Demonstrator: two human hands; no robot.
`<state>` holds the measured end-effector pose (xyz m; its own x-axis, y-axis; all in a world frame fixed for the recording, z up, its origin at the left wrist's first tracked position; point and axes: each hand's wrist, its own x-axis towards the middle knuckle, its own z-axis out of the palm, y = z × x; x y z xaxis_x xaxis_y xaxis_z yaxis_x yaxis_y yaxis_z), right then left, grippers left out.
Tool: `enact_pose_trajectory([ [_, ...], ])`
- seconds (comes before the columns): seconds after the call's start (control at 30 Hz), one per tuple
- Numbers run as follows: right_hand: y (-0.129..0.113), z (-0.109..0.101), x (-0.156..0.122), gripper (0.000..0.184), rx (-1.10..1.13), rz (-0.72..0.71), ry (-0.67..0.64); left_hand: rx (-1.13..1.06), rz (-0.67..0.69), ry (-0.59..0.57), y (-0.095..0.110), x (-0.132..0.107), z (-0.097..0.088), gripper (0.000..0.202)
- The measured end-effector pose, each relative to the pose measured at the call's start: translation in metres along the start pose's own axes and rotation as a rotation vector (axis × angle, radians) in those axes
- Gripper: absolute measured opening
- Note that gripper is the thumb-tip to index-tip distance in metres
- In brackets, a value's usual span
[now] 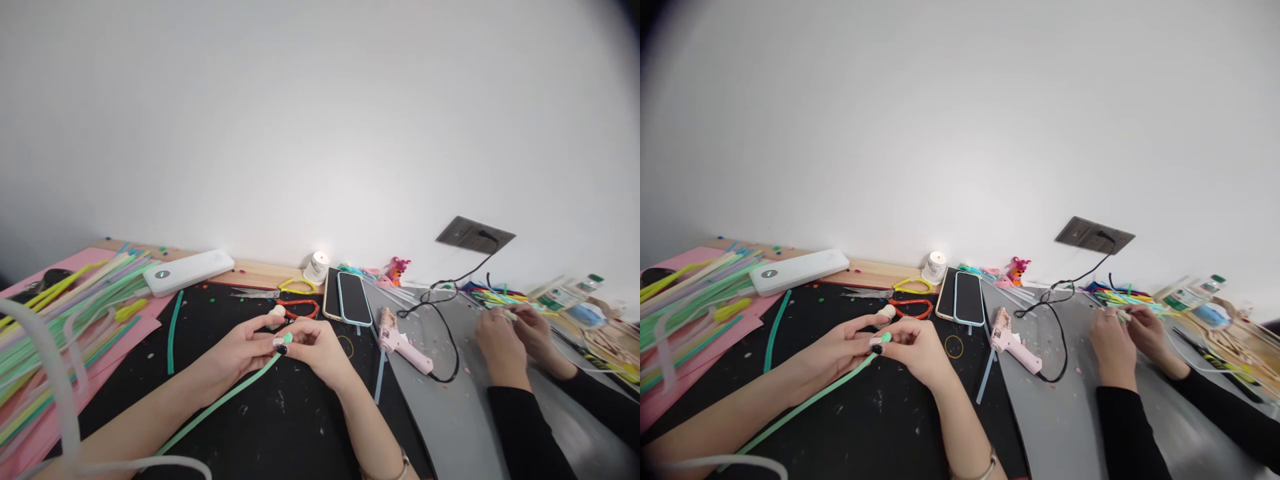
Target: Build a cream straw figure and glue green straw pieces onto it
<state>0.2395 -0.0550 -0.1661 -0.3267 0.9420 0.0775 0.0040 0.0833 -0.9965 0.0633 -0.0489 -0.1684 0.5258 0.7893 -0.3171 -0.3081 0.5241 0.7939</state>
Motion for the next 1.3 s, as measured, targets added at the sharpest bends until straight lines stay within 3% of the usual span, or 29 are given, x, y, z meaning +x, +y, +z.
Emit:
enact_pose_trajectory([
  [0.33, 0.008, 0.006, 0.003, 0.025, -0.029, -0.058, 0.070, -0.003, 0.086, 0.046, -0.005, 0.005, -0.006, 0.046],
  [0.53, 0.008, 0.007, 0.004, 0.041, -0.004, -0.053, 0.078, -0.006, 0.101, 0.040, -0.006, 0.006, -0.008, 0.041],
  [0.77, 0.006, 0.010, 0.004, 0.034, 0.012, -0.101, 0.168, -0.028, 0.141, 0.094, -0.006, 0.007, -0.007, 0.032],
  [1.0, 0.008, 0.013, 0.004, 0.023, -0.189, -0.206, 0.233, -0.068, 0.179, 0.114, -0.006, 0.006, -0.002, 0.030],
  [1.3, 0.005, 0.017, 0.002, 0.014, -0.136, -0.188, 0.281, -0.123, 0.136, 0.085, -0.008, 0.006, 0.000, 0.034],
])
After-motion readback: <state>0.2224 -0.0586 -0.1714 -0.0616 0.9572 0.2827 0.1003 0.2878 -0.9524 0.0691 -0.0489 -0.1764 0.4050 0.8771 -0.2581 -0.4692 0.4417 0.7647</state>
